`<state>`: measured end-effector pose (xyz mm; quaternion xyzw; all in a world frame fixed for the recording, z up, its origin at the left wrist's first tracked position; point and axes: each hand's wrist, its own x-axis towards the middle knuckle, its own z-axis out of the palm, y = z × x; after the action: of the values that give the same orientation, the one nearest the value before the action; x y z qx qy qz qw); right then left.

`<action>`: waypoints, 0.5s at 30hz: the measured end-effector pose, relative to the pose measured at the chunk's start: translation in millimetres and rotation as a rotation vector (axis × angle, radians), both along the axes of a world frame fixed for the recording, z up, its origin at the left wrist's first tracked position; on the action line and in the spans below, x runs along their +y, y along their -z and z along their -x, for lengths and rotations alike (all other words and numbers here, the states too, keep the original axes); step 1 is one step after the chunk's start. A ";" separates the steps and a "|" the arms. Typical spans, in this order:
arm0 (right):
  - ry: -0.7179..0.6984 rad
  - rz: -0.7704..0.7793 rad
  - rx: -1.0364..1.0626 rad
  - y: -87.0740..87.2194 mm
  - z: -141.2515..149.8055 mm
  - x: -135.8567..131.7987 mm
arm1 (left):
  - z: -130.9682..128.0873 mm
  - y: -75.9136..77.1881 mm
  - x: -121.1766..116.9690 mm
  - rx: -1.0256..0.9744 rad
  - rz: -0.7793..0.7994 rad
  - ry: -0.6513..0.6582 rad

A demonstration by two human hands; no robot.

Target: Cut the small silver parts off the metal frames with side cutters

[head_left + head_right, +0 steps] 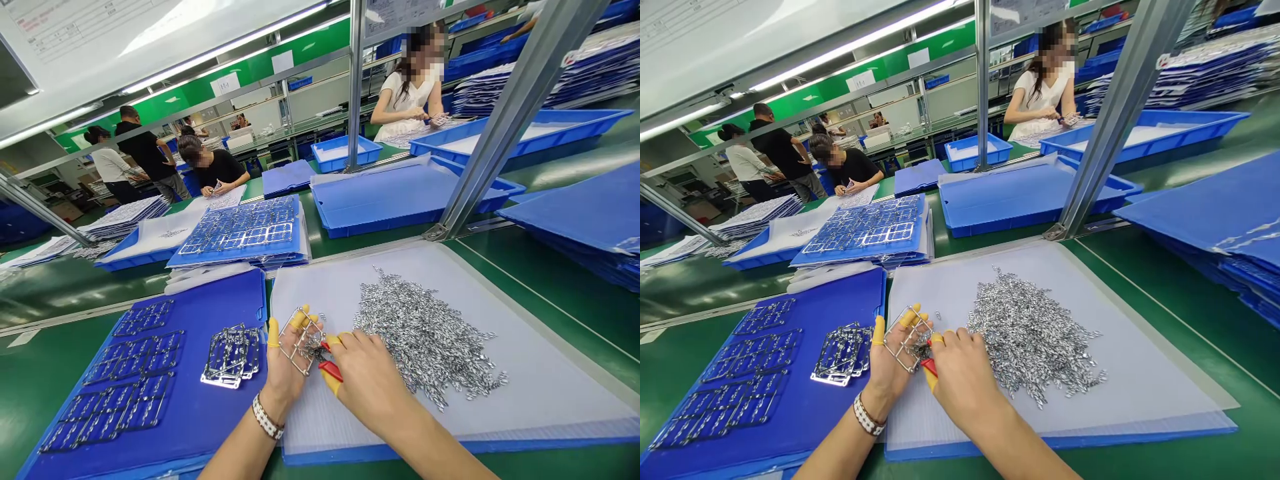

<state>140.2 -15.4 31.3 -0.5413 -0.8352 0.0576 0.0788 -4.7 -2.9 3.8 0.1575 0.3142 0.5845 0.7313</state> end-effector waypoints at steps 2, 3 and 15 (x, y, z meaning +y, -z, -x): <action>-0.008 0.029 0.006 1.0 4.1 -1.2 | -0.6 -0.3 -0.3 0.010 -0.003 -0.010; -0.007 0.042 0.005 1.4 5.7 -1.2 | -0.6 0.0 -0.3 0.018 -0.001 -0.018; -0.001 0.012 0.020 4.2 9.6 -1.2 | -1.1 1.9 -0.1 0.077 -0.006 -0.101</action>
<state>130.6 -16.6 27.1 -0.5406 -0.8343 0.0682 0.0838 -3.6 -3.0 1.8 0.1660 0.3479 0.6150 0.6879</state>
